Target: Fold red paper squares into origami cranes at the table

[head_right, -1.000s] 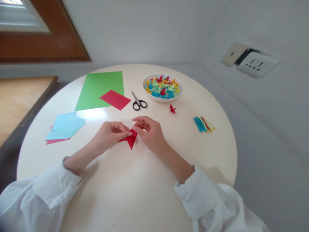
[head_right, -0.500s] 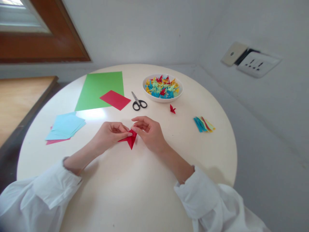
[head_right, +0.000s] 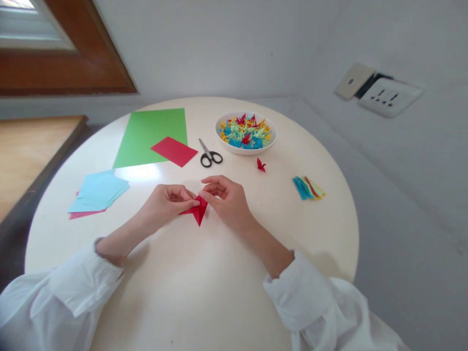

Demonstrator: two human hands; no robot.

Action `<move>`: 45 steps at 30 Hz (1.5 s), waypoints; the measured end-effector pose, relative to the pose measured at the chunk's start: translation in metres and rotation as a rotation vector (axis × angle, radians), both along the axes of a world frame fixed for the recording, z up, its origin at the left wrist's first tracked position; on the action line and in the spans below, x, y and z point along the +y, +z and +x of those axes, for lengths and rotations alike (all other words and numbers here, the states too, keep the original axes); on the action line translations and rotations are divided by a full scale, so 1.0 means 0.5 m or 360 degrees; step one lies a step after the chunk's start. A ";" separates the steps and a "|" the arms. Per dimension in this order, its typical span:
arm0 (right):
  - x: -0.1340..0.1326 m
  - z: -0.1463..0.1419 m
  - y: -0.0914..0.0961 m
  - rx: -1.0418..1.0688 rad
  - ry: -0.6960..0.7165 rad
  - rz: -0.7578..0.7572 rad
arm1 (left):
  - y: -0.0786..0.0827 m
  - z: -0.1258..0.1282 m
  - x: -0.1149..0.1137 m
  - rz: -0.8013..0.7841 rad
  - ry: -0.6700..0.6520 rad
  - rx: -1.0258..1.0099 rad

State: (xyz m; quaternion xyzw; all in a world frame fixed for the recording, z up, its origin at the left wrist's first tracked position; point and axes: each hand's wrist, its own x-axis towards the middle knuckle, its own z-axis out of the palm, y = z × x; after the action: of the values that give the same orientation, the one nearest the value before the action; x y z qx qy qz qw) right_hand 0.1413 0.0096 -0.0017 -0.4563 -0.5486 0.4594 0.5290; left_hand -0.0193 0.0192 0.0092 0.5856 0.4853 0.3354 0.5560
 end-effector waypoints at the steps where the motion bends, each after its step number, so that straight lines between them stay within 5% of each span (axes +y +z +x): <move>1: 0.000 0.000 0.000 -0.0005 0.0003 0.0003 | -0.001 -0.001 0.000 -0.0003 0.0001 -0.0002; 14: -0.007 -0.002 0.007 -0.0047 0.0091 0.0109 | 0.008 0.002 0.001 -0.0082 -0.0078 -0.0047; 20: -0.009 -0.002 0.008 -0.0072 0.0073 0.0107 | 0.012 -0.002 0.001 0.0078 -0.0257 0.0109; 30: -0.006 -0.008 0.004 -0.0146 0.0079 0.0131 | 0.011 -0.002 0.002 0.0521 -0.0150 0.0365; 41: -0.011 -0.001 0.007 -0.0453 -0.0020 0.0419 | 0.010 -0.004 0.004 0.0325 -0.0194 0.0172; 45: -0.005 0.010 0.008 -0.0273 0.0075 0.0420 | 0.008 -0.002 0.005 0.0310 -0.0137 0.0051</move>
State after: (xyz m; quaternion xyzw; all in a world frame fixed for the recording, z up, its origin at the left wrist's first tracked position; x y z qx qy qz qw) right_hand 0.1461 0.0072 0.0021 -0.4072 -0.6580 0.3550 0.5246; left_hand -0.0205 0.0220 0.0132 0.6625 0.4335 0.3475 0.5025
